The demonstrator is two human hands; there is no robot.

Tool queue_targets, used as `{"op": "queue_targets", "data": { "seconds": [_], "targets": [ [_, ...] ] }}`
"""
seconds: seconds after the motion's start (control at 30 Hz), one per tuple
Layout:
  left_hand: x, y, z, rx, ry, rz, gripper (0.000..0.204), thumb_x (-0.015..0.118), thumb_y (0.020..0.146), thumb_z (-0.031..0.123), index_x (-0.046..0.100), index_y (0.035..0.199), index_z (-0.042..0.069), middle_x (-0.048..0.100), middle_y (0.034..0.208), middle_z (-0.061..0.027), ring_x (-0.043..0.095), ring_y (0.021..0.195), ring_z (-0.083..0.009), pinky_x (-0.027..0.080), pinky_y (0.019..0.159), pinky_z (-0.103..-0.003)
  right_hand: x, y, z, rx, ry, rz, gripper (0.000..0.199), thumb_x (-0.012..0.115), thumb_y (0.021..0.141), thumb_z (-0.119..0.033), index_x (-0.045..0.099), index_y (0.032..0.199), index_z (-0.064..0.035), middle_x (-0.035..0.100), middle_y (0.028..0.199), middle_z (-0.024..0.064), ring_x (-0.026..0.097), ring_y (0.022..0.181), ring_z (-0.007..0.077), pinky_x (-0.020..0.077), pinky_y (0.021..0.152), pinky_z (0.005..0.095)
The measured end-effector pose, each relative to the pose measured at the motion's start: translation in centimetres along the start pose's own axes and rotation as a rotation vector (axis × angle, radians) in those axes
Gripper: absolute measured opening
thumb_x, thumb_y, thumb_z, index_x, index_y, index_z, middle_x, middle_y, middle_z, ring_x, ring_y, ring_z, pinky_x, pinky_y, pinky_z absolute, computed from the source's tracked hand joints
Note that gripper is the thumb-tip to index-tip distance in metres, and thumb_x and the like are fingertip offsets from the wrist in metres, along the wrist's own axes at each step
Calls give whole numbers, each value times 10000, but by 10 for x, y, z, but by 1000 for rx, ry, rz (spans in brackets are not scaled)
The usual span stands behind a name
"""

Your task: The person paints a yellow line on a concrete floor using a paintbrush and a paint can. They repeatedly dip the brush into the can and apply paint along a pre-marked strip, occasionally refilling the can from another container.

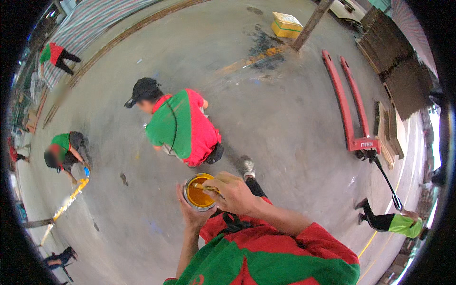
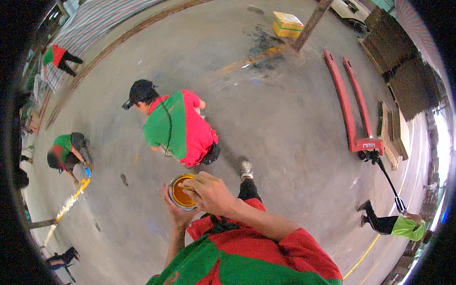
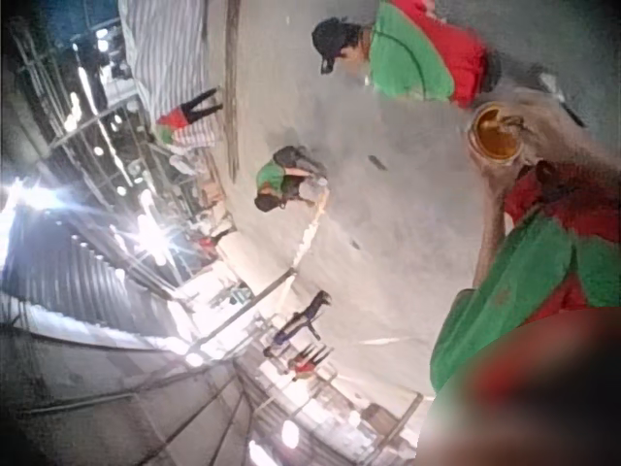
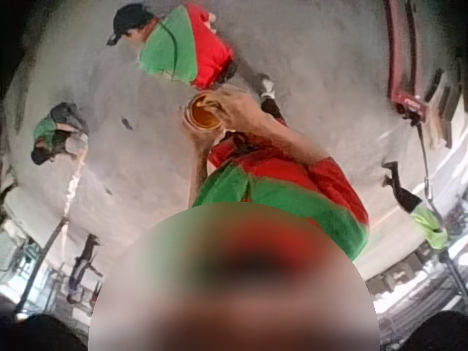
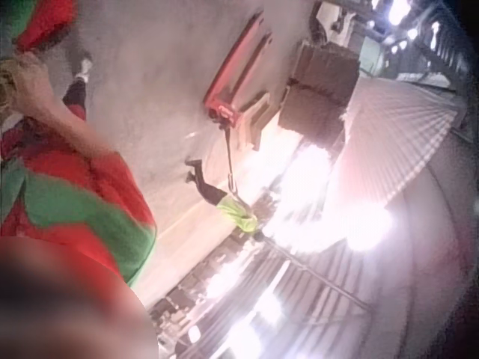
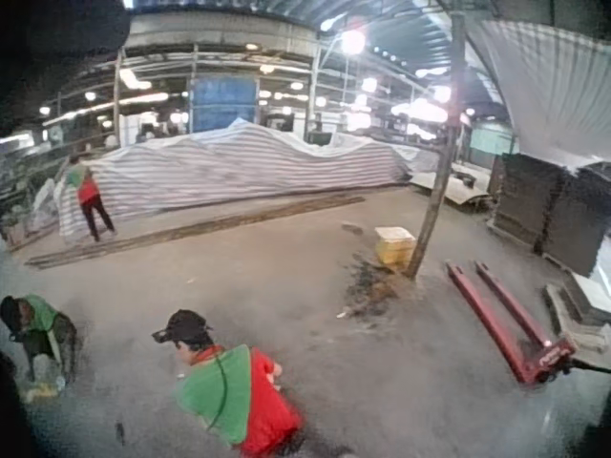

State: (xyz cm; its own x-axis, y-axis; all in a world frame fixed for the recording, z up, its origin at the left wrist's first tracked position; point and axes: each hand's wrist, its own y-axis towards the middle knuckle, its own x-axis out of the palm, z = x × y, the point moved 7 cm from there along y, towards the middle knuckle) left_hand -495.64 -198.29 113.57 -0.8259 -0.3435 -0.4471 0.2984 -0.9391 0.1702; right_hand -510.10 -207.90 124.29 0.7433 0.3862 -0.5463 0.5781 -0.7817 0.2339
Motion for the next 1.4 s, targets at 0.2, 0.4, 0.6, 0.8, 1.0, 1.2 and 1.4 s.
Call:
{"op": "queue_targets", "data": {
  "seconds": [0.2,0.4,0.6,0.8,1.0,1.2,1.4],
  "targets": [
    [173,91,38,90,-79,-208,1356,965,572,322,74,1539,-10,408,1463,-220,460,1337,-356,351,1132,-481,-132,-6,127,78,-8,189,201,719,836,-103,663,1022,-53,663,880,119,650,800,311,542,684,411],
    [348,190,103,294,-123,-254,1313,956,601,276,80,1535,-17,411,1448,-222,485,1312,-358,369,1122,-475,-301,5,235,56,-200,433,188,738,817,-54,676,995,-56,675,825,101,640,711,286,528,617,393],
    [496,294,160,344,-198,-425,1276,944,617,255,99,1537,-6,418,1442,-226,470,1320,-376,370,1122,-472,-424,29,337,322,-28,479,131,741,827,-54,687,946,-61,688,825,97,633,693,262,518,613,362],
    [634,408,174,349,-316,-501,1222,927,614,179,152,1544,12,392,1453,-216,404,1363,-375,337,1143,-450,-528,81,451,317,-360,548,131,760,823,-47,707,943,-41,690,814,95,607,623,187,482,569,302],
    [778,556,153,272,-362,-543,1215,921,602,176,172,1551,51,373,1490,-201,370,1394,-392,316,1161,-458,-619,198,612,438,-177,483,148,752,822,-18,709,964,-22,672,786,80,575,618,130,455,558,266],
    [865,701,135,181,-277,-426,1217,933,585,243,191,1534,71,386,1494,-199,364,1404,-399,278,1183,-477,-694,338,731,349,-274,190,254,777,769,-24,675,997,-66,675,825,77,603,686,258,481,604,361],
    [921,762,54,-163,-169,-414,1195,950,544,230,263,1507,69,367,1513,-204,346,1417,-410,283,1182,-498,-679,440,860,296,-133,-118,294,816,744,-73,668,998,-70,673,843,87,631,712,265,506,620,351]
  ]
}}
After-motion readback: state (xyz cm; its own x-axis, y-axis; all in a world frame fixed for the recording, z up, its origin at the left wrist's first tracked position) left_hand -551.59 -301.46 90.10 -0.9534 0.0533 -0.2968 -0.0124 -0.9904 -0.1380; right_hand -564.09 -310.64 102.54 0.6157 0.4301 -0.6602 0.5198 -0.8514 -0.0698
